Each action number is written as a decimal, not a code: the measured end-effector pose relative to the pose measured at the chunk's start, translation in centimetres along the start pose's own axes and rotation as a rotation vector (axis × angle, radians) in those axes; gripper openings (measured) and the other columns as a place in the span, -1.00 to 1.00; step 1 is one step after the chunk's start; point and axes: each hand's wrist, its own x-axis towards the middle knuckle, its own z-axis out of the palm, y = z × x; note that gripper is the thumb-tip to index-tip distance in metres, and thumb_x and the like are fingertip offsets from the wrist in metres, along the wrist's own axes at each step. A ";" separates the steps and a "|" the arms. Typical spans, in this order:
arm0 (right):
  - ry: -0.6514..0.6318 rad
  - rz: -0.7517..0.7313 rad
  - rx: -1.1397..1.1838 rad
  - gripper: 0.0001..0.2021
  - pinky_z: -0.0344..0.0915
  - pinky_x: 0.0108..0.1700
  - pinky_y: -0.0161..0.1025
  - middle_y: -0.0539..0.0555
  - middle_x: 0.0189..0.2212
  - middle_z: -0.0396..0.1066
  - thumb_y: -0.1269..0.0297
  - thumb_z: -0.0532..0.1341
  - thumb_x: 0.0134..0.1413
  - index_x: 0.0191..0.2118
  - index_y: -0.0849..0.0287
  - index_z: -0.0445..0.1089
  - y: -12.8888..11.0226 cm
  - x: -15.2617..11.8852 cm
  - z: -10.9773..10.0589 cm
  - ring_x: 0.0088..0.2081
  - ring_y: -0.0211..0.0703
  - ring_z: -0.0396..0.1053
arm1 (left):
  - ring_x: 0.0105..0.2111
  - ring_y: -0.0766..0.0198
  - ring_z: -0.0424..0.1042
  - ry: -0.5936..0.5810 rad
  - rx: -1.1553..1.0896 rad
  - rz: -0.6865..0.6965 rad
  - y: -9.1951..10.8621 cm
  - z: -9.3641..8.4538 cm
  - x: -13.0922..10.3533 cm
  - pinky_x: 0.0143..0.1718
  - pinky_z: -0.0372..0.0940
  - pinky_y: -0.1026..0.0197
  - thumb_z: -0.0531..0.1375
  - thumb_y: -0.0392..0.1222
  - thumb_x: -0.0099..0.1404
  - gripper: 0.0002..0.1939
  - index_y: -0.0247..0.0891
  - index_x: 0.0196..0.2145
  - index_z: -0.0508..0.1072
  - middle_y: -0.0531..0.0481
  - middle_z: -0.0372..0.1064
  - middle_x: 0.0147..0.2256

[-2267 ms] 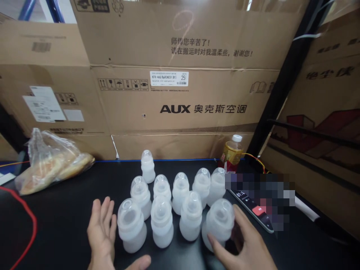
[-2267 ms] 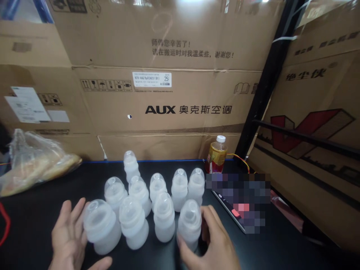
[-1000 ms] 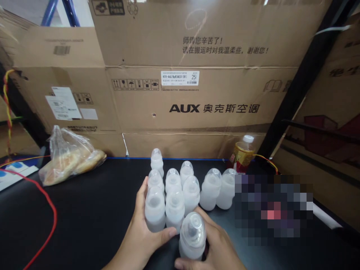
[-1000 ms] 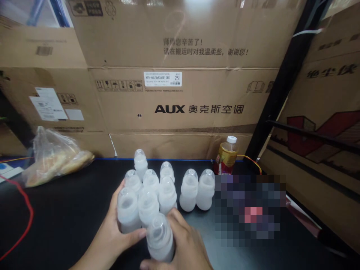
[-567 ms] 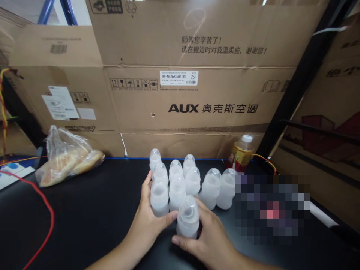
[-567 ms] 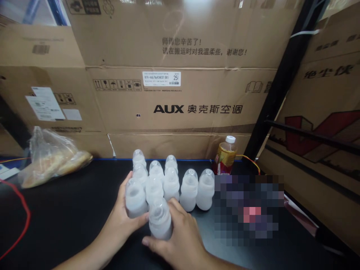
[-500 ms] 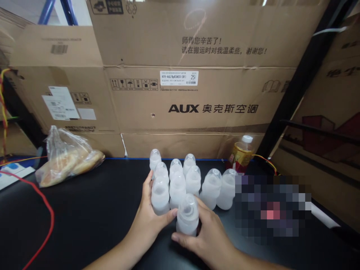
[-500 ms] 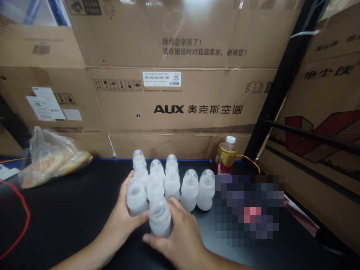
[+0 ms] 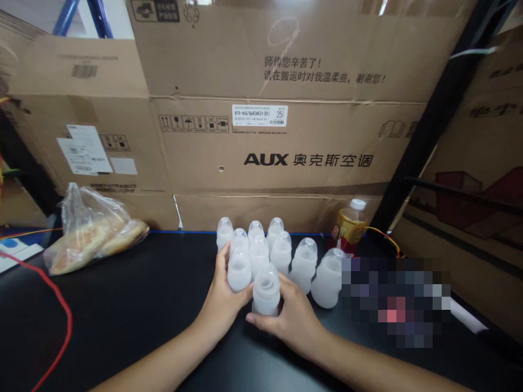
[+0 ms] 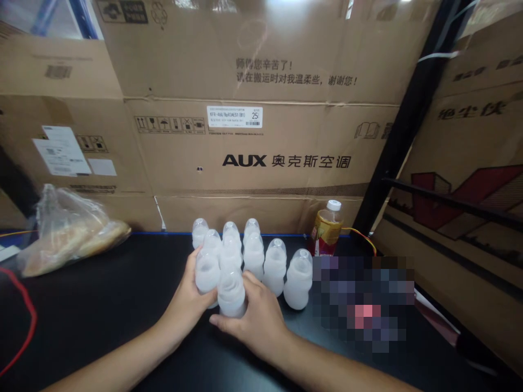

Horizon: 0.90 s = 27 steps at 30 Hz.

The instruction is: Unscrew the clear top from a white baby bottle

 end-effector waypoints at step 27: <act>-0.062 -0.168 0.012 -0.49 0.44 0.23 0.03 0.16 0.10 0.62 0.07 0.59 0.05 0.10 0.12 0.61 1.9 4.3 -1.2 0.13 0.15 0.55 | 0.67 -0.13 -0.30 -0.027 0.199 0.054 -0.9 0.4 0.2 0.64 -0.31 -0.42 0.04 0.40 0.55 0.02 -0.23 0.59 -0.37 -0.44 -0.43 0.65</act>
